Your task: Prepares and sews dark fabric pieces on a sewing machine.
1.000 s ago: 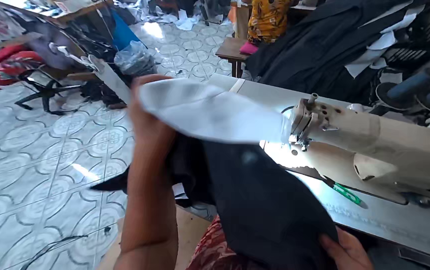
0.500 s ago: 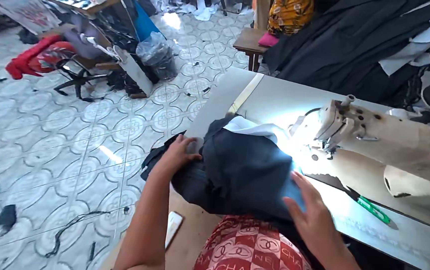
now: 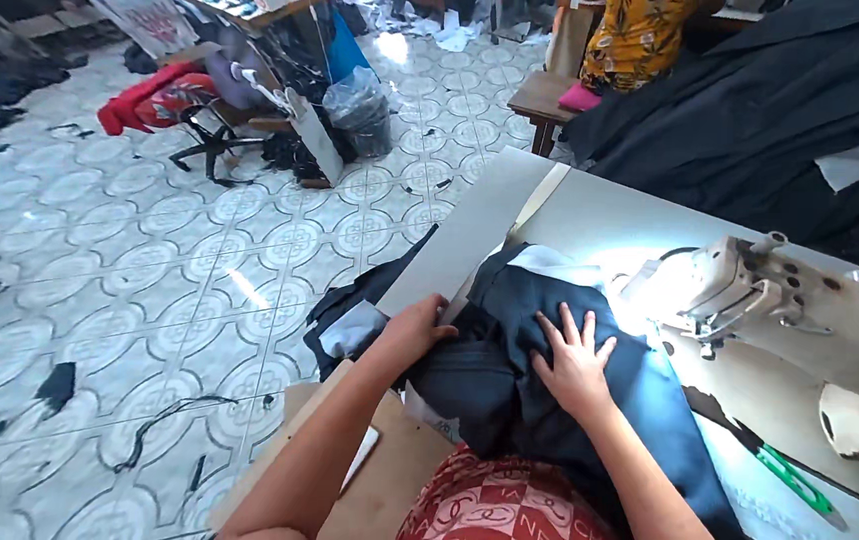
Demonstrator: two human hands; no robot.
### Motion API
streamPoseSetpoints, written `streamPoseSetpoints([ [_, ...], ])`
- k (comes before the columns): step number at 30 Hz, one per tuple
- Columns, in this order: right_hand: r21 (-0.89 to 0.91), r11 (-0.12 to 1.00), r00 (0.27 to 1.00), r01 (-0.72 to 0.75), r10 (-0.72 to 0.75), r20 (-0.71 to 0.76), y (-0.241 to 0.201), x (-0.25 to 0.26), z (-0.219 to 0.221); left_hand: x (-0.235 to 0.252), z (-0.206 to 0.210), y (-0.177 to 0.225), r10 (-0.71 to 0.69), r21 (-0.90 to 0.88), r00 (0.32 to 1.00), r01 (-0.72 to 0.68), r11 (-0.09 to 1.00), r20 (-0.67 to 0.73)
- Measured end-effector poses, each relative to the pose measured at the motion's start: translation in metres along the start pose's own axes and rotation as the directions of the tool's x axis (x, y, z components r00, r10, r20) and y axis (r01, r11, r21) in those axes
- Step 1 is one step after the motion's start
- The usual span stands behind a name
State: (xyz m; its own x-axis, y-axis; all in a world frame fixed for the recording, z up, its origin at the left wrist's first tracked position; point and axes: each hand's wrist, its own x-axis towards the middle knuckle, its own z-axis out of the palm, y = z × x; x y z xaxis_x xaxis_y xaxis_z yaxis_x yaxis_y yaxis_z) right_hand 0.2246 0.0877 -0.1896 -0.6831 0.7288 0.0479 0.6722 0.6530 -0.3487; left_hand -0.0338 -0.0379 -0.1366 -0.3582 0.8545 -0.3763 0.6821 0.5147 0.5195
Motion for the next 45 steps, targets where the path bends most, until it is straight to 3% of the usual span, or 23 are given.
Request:
streamPoseSetpoints([
  [2, -0.002, 1.000, 1.000, 0.012, -0.012, -0.025, 0.002, -0.001, 0.003, 0.005, -0.006, -0.005, 0.068, -0.078, 0.997, -0.065, 0.995, 0.035],
  [4, -0.009, 1.000, 0.999, 0.022, -0.022, -0.044, 0.003, -0.002, 0.004, 0.000, -0.019, -0.021, 0.069, -0.316, 0.996, -0.084, 0.945, -0.059],
  [6, -0.018, 1.000, 0.999, 0.017, -0.018, -0.036, 0.002, -0.002, 0.004, -0.015, -0.033, -0.044, -0.001, -0.587, 0.973, -0.137, 0.798, -0.229],
  [8, -0.026, 1.000, 0.999, 0.008, -0.009, -0.036, 0.001, 0.000, 0.004, -0.039, -0.046, -0.066, -0.014, -0.724, 0.920, -0.299, 0.621, -0.391],
  [12, -0.029, 0.999, 0.999, -0.027, 0.028, 0.041, -0.005, 0.022, -0.001, -0.113, -0.055, -0.066, 0.178, -0.642, 0.751, -0.642, 0.419, -0.635],
  [14, 0.017, 0.999, 0.997, -0.041, 0.040, 0.067, -0.016, 0.042, -0.001, -0.150, -0.049, -0.038, 0.459, -0.577, 0.694, -0.718, 0.389, -0.554],
  [16, 0.043, 0.997, 0.991, -0.067, 0.062, 0.121, -0.033, 0.066, 0.000, -0.163, -0.034, -0.002, 0.725, -0.542, 0.623, -0.733, 0.411, -0.293],
  [18, 0.092, 0.994, 0.991, -0.052, 0.040, 0.127, -0.045, 0.091, 0.010, -0.150, 0.004, 0.032, 0.803, -0.443, 0.590, -0.743, 0.501, -0.081],
  [20, 0.176, 0.984, 0.998, -0.002, -0.009, 0.058, -0.051, 0.110, 0.026, -0.127, 0.057, 0.052, 0.663, -0.079, 0.747, -0.664, 0.743, -0.048],
  [21, 0.235, 0.972, 0.999, 0.031, -0.036, 0.017, -0.051, 0.111, 0.026, -0.113, 0.082, 0.052, 0.547, 0.022, 0.828, -0.548, 0.836, -0.123],
  [22, 0.275, 0.959, 0.998, 0.068, -0.062, -0.029, -0.048, 0.103, 0.024, -0.099, 0.102, 0.047, 0.430, -0.020, 0.871, -0.447, 0.894, -0.237],
  [23, 0.301, 0.951, 0.997, 0.074, -0.075, -0.008, -0.042, 0.086, 0.011, -0.089, 0.118, 0.039, 0.310, -0.111, 0.872, -0.375, 0.920, -0.380],
  [24, 0.311, 0.949, 0.995, 0.054, -0.076, 0.060, -0.034, 0.063, -0.010, -0.084, 0.132, 0.031, 0.206, -0.180, 0.826, -0.344, 0.922, -0.525],
  [25, 0.296, 0.953, 0.997, 0.057, -0.072, 0.041, -0.022, 0.034, -0.026, -0.080, 0.146, 0.023, 0.148, -0.196, 0.738, -0.358, 0.913, -0.659],
  [27, 0.177, 0.983, 0.978, 0.041, -0.003, -0.208, 0.008, -0.031, -0.043, -0.076, 0.170, 0.009, 0.127, -0.127, 0.582, -0.375, 0.919, -0.803],
  [29, 0.029, 0.989, 0.906, -0.146, 0.145, -0.398, 0.041, -0.086, -0.053, -0.068, 0.180, 0.002, 0.111, -0.060, 0.496, -0.316, 0.947, -0.861],
  [30, -0.012, 0.966, 0.882, -0.258, 0.231, -0.411, 0.056, -0.106, -0.056, -0.063, 0.180, 0.001, 0.081, -0.062, 0.485, -0.273, 0.960, -0.870],
  [32, -0.039, 0.916, 0.861, -0.399, 0.360, -0.360, 0.077, -0.132, -0.052, -0.051, 0.174, 0.003, -0.063, -0.186, 0.544, -0.175, 0.967, -0.837],
  [34, -0.044, 0.913, 0.849, -0.405, 0.358, -0.388, 0.079, -0.140, -0.042, -0.048, 0.165, 0.005, -0.189, -0.366, 0.638, -0.156, 0.917, -0.747],
  [37, 0.011, 0.934, 0.840, -0.357, 0.326, -0.435, 0.065, -0.128, -0.032, -0.059, 0.119, -0.010, -0.166, -0.381, 0.749, -0.123, 0.916, -0.642],
  [41, 0.057, 0.952, 0.865, -0.302, 0.299, -0.404, 0.059, -0.098, -0.024, -0.053, 0.052, -0.035, -0.023, -0.100, 0.714, -0.067, 0.993, -0.700],
  [43, 0.061, 0.956, 0.870, -0.286, 0.285, -0.402, 0.060, -0.088, -0.022, -0.054, 0.041, -0.012, 0.070, 0.104, 0.724, 0.002, 0.995, -0.686],
  [45, 0.083, 0.962, 0.873, -0.260, 0.271, -0.405, 0.057, -0.087, -0.023, -0.062, 0.047, 0.032, 0.285, 0.338, 0.707, -0.069, 0.939, -0.647],
])
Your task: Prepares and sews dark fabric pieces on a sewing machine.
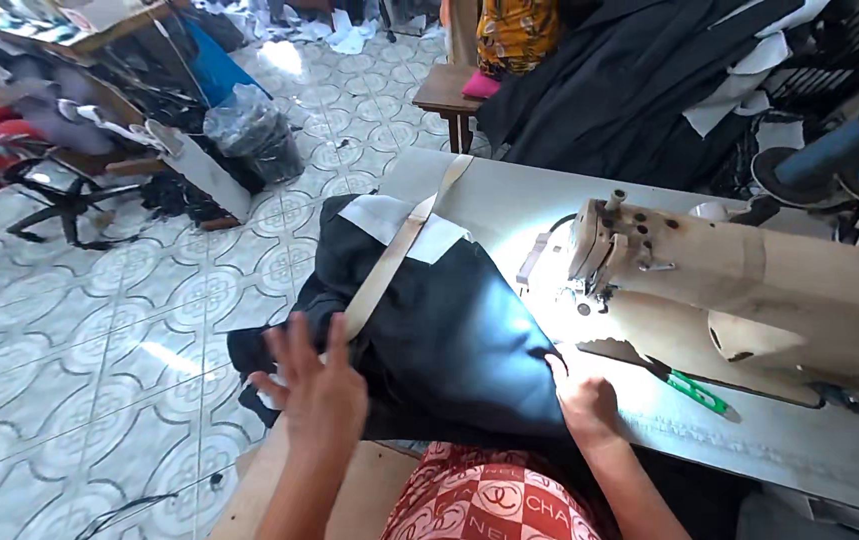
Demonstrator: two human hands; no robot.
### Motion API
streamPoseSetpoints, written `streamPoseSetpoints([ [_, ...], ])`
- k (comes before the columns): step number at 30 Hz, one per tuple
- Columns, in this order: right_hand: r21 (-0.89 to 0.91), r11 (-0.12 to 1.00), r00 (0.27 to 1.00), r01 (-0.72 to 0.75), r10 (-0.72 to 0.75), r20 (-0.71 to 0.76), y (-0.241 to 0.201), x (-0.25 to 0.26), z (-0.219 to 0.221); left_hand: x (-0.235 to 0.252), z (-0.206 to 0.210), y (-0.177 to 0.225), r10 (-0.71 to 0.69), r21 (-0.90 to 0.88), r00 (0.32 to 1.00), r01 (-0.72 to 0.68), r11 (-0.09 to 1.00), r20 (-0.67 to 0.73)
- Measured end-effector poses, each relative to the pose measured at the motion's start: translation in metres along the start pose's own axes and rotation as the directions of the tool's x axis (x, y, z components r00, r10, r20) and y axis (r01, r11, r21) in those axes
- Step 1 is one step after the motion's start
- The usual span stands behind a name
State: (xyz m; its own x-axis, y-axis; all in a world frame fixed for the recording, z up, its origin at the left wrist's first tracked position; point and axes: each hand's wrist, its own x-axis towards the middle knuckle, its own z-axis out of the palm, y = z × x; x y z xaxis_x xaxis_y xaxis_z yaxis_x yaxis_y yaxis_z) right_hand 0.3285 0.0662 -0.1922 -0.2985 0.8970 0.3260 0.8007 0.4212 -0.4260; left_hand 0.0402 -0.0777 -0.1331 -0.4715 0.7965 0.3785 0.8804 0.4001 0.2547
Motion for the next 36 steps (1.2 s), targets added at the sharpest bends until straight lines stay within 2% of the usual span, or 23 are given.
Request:
streamPoseSetpoints([
  [2, 0.085, 0.995, 0.998, 0.047, -0.049, 0.026, -0.007, -0.006, -0.009, -0.005, 0.004, 0.053, 0.275, -0.099, 0.961, -0.271, 0.958, 0.026],
  [4, 0.206, 0.971, 0.987, 0.119, -0.138, 0.077, -0.016, -0.014, -0.021, -0.009, 0.024, 0.096, 0.514, -0.291, 0.852, -0.468, 0.834, 0.103],
  [7, 0.293, 0.940, 0.963, 0.173, -0.224, 0.149, -0.024, -0.026, -0.037, 0.006, 0.059, 0.117, 0.686, -0.464, 0.720, -0.576, 0.674, 0.103],
  [9, 0.236, 0.965, 0.959, 0.118, -0.172, 0.226, -0.016, -0.034, -0.048, 0.032, 0.053, 0.106, 0.700, -0.454, 0.699, -0.581, 0.675, 0.146],
  [12, 0.062, 0.997, 0.967, 0.043, -0.057, 0.247, 0.006, -0.045, -0.059, 0.076, 0.005, 0.072, 0.541, -0.294, 0.779, -0.461, 0.837, 0.318],
  [13, 0.019, 1.000, 0.969, 0.018, -0.022, 0.244, 0.012, -0.046, -0.065, 0.089, -0.007, 0.059, 0.483, -0.231, 0.815, -0.427, 0.874, 0.321],
  [15, -0.023, 1.000, 0.976, -0.005, 0.010, 0.220, 0.017, -0.040, -0.075, 0.112, -0.024, 0.030, 0.412, -0.141, 0.862, -0.387, 0.911, 0.296],
  [19, 0.058, 0.998, 0.978, 0.017, -0.029, 0.207, 0.016, -0.001, -0.078, 0.142, -0.037, -0.011, 0.341, -0.017, 0.913, -0.346, 0.938, 0.225],
  [23, 0.050, 0.999, 0.994, 0.001, -0.007, 0.112, 0.024, 0.033, -0.068, 0.149, -0.035, -0.031, 0.262, 0.100, 0.954, -0.277, 0.956, 0.145],
  [25, -0.002, 1.000, 0.998, -0.010, 0.010, 0.062, 0.042, 0.037, -0.072, 0.138, -0.034, -0.026, 0.272, 0.096, 0.955, -0.284, 0.954, 0.116],
  [27, -0.078, 0.996, 0.997, -0.042, 0.047, 0.058, 0.068, 0.032, -0.081, 0.116, -0.032, -0.008, 0.309, 0.039, 0.942, -0.316, 0.948, 0.128],
  [28, -0.122, 0.988, 0.989, -0.090, 0.103, 0.106, 0.080, 0.027, -0.087, 0.102, -0.028, 0.006, 0.342, -0.012, 0.926, -0.345, 0.939, 0.157],
  [29, -0.163, 0.975, 0.972, -0.149, 0.175, 0.158, 0.091, 0.020, -0.092, 0.087, -0.020, 0.024, 0.390, -0.094, 0.900, -0.378, 0.921, 0.197],
  [31, -0.189, 0.952, 0.934, -0.242, 0.281, 0.219, 0.108, 0.007, -0.096, 0.051, 0.008, 0.065, 0.521, -0.330, 0.805, -0.428, 0.841, 0.284],
  [34, -0.174, 0.957, 0.956, -0.232, 0.258, 0.141, 0.117, -0.007, -0.089, 0.006, 0.064, 0.128, 0.677, -0.607, 0.660, -0.404, 0.684, 0.325],
  [36, -0.210, 0.960, 0.975, -0.185, 0.207, 0.084, 0.122, -0.013, -0.084, -0.011, 0.096, 0.148, 0.697, -0.626, 0.635, -0.404, 0.667, 0.333],
])
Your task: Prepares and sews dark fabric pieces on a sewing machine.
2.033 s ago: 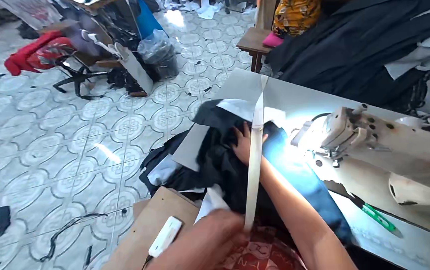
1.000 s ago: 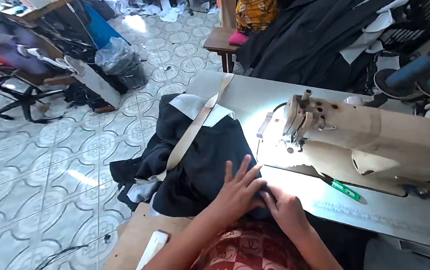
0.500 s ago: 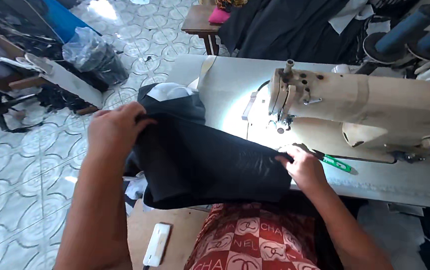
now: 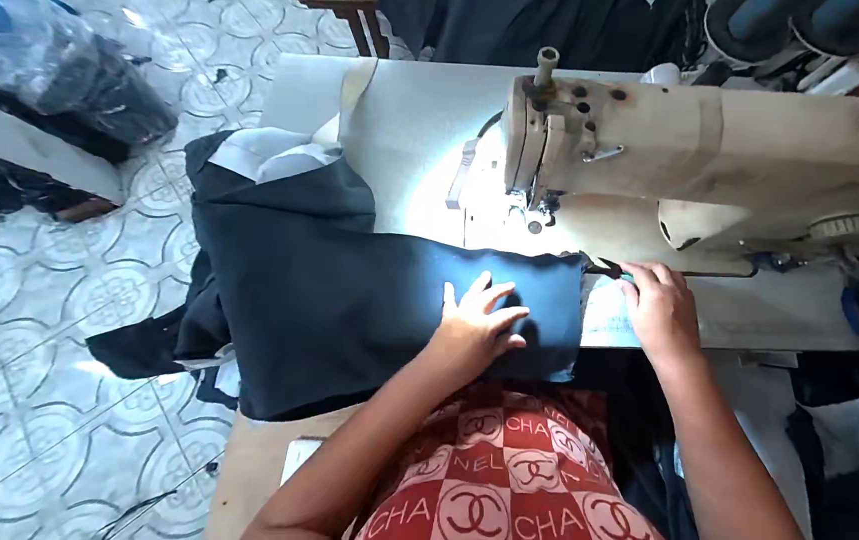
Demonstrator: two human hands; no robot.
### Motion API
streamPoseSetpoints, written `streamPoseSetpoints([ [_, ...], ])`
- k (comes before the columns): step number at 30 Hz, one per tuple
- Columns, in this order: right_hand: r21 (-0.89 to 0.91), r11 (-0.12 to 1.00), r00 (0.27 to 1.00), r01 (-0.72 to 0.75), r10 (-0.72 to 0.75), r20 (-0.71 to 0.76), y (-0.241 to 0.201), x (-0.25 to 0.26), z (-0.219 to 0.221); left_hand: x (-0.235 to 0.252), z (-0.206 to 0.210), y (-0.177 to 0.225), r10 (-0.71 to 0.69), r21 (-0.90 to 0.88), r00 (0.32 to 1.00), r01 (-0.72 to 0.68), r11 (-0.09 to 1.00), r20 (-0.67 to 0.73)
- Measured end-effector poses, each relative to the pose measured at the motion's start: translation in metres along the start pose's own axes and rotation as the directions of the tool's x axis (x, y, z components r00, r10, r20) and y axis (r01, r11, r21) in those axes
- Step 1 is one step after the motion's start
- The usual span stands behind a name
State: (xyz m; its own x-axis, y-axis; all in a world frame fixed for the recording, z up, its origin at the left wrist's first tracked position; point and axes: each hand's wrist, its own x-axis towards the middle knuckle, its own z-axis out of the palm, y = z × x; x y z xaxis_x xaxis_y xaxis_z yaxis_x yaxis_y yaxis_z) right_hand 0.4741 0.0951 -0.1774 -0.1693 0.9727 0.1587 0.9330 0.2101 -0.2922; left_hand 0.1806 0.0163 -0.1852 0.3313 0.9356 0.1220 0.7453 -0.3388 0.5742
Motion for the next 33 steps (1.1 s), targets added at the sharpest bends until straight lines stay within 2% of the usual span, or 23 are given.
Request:
streamPoseSetpoints([
  [2, -0.038, 0.999, 0.999, 0.004, -0.006, -0.047, 0.004, -0.003, 0.003, 0.005, 0.017, -0.008, -0.004, 0.088, 0.997, 0.010, 0.996, -0.073],
  [4, 0.010, 0.999, 0.995, -0.040, 0.040, -0.094, -0.002, -0.010, -0.002, 0.003, 0.017, -0.017, -0.034, 0.163, 0.989, 0.058, 0.985, -0.143],
  [7, 0.331, 0.942, 0.996, -0.064, 0.079, -0.030, -0.033, -0.031, -0.013, -0.004, 0.005, -0.028, -0.117, 0.188, 0.979, 0.148, 0.971, -0.165],
  [9, 0.521, 0.852, 0.998, -0.041, 0.010, 0.062, -0.066, -0.048, -0.011, -0.007, 0.001, -0.032, -0.151, 0.198, 0.974, 0.184, 0.963, -0.168],
  [11, 0.621, 0.784, 0.991, -0.023, -0.066, 0.120, -0.090, -0.059, 0.001, -0.008, 0.000, -0.032, -0.169, 0.203, 0.970, 0.204, 0.958, -0.177],
  [15, 0.533, 0.840, 0.988, -0.099, 0.019, 0.153, -0.084, -0.061, 0.017, -0.006, -0.003, -0.022, -0.169, 0.221, 0.969, 0.207, 0.953, -0.179],
  [17, 0.535, 0.834, 0.986, -0.133, 0.056, 0.158, -0.072, -0.058, 0.014, -0.004, 0.001, -0.010, -0.043, 0.183, 0.979, 0.080, 0.980, -0.200],
  [19, 0.544, 0.827, 0.984, -0.142, 0.060, 0.165, -0.068, -0.057, 0.013, 0.000, 0.008, -0.003, 0.087, 0.064, 0.989, -0.080, 0.995, -0.119],
  [20, 0.538, 0.830, 0.984, -0.148, 0.066, 0.168, -0.067, -0.057, 0.012, 0.003, 0.013, -0.001, 0.115, 0.005, 0.992, -0.115, 0.993, -0.055],
  [22, 0.502, 0.850, 0.985, -0.160, 0.103, 0.140, -0.064, -0.058, 0.010, 0.006, 0.020, -0.002, 0.111, 0.033, 0.993, -0.110, 0.993, -0.030],
  [26, 0.408, 0.897, 0.985, -0.170, 0.156, 0.068, -0.059, -0.071, 0.003, 0.003, 0.020, -0.009, 0.062, 0.130, 0.993, -0.049, 0.990, -0.099],
  [33, 0.068, 0.996, 0.997, -0.051, 0.046, 0.063, -0.099, -0.085, 0.001, 0.002, 0.020, -0.009, 0.012, 0.147, 0.997, -0.001, 0.989, -0.074],
])
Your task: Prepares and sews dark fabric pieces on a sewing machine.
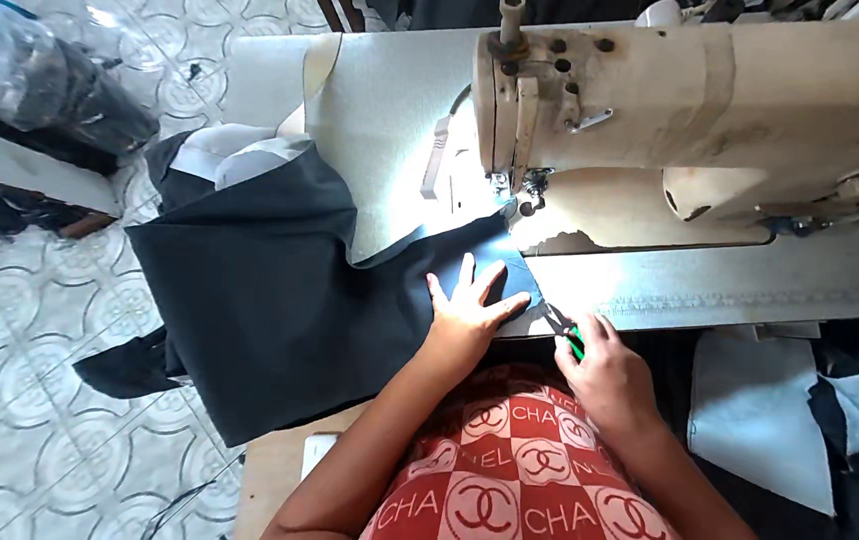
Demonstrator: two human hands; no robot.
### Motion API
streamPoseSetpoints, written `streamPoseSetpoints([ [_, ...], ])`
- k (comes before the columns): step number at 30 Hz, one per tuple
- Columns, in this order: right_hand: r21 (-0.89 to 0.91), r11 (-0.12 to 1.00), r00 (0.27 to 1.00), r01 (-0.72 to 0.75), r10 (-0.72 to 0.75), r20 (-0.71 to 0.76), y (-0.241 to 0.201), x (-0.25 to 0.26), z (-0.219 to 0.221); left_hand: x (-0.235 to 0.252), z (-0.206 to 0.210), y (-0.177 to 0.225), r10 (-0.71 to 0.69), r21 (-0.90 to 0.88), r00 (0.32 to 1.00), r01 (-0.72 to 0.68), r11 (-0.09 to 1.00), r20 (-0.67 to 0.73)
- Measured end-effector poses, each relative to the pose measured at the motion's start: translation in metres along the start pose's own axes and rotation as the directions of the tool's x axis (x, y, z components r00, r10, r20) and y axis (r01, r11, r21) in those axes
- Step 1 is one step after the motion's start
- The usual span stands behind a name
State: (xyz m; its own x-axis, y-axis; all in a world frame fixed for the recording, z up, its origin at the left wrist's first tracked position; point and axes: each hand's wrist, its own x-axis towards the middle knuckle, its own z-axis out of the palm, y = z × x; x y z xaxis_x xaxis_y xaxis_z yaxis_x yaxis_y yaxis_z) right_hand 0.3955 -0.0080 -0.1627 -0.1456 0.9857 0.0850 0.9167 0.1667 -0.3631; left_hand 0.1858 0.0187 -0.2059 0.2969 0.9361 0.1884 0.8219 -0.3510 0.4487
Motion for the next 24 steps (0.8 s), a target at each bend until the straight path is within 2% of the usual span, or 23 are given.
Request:
streamPoseSetpoints([
  [8, -0.090, 0.994, 0.990, 0.059, -0.070, -0.122, 0.000, 0.023, 0.027, -0.004, 0.000, -0.004, 0.042, -0.002, 0.999, -0.042, 0.999, 0.002],
  [12, -0.103, 0.995, 0.993, 0.001, -0.013, -0.114, 0.010, 0.018, 0.017, -0.004, -0.001, -0.004, 0.043, -0.009, 0.999, -0.043, 0.999, 0.005],
  [15, -0.089, 0.996, 0.991, 0.021, -0.032, -0.129, 0.008, 0.008, 0.011, -0.004, 0.000, -0.004, 0.049, -0.014, 0.999, -0.049, 0.999, -0.002],
  [21, -0.099, 0.990, 0.979, 0.098, -0.114, -0.167, -0.005, 0.027, 0.034, -0.009, -0.002, -0.006, 0.116, -0.048, 0.993, -0.114, 0.992, 0.028],
  [24, -0.076, 0.996, 0.990, 0.055, -0.065, -0.128, -0.003, 0.033, 0.032, -0.010, -0.003, -0.006, 0.115, -0.054, 0.993, -0.114, 0.992, 0.023],
])
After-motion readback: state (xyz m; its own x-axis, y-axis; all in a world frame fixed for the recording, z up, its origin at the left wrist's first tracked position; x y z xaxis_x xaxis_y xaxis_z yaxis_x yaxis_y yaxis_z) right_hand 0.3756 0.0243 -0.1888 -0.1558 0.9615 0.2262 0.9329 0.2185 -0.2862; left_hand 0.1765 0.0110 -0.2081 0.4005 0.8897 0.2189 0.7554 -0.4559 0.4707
